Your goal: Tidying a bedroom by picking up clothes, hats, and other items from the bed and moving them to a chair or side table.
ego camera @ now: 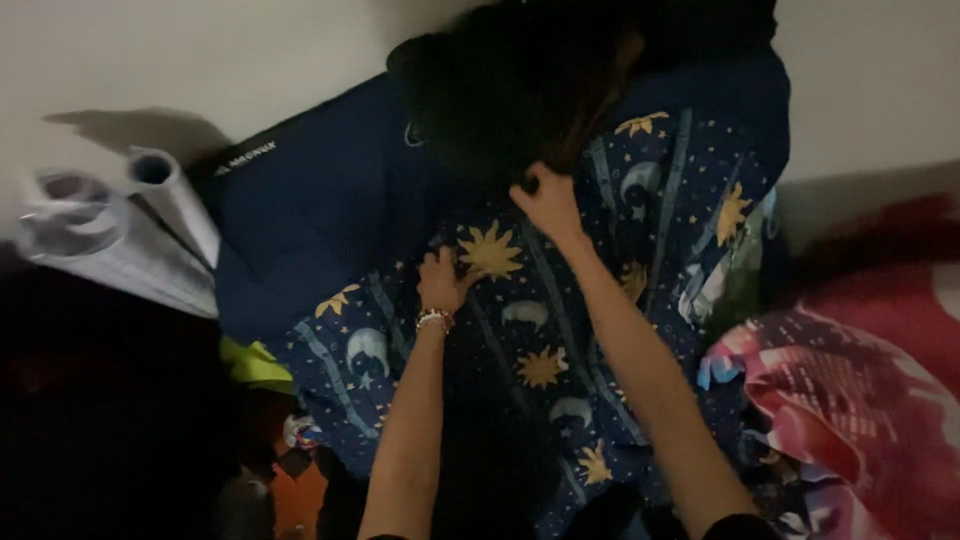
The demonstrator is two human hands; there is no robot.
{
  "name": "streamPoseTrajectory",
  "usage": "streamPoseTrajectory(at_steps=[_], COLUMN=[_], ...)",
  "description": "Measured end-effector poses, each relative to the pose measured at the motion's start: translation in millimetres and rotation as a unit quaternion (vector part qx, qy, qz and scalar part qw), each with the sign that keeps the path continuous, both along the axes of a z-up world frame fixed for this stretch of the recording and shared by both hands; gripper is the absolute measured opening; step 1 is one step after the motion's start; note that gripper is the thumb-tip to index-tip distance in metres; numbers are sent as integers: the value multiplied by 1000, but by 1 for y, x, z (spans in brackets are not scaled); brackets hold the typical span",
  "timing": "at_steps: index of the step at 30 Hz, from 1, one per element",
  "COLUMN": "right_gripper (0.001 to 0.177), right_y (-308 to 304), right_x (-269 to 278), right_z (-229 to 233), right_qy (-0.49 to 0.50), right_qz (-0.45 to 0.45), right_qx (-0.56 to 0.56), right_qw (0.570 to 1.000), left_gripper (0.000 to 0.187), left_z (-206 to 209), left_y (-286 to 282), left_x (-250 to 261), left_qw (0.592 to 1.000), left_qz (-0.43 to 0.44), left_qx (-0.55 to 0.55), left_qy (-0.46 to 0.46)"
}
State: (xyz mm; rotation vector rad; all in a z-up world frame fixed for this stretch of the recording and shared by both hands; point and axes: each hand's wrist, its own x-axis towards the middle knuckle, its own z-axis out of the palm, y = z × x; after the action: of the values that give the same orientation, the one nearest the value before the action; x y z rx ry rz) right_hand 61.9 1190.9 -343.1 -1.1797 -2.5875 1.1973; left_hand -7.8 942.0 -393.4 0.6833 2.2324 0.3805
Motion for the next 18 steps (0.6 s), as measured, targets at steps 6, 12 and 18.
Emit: streamPoseTrajectory(at_steps=[6, 12, 18], right_gripper=[38, 34, 44], right_y=[-81, -224, -336], right_x=[67, 121, 126], right_z=[58, 113, 176], right_qy=[72, 67, -73], right_qz=[16, 60, 61], right_qx=[-24, -98, -173], right_qw=[997, 991, 980], left_gripper=[53, 59, 56], left_z=[-82, 31, 91], left_y=[-50, -125, -214], left_x=[26, 55, 79], left_qw=[992, 900, 889], left_qz=[49, 213, 196], left_qx=[118, 296, 244], left_qy=[-7, -239, -333])
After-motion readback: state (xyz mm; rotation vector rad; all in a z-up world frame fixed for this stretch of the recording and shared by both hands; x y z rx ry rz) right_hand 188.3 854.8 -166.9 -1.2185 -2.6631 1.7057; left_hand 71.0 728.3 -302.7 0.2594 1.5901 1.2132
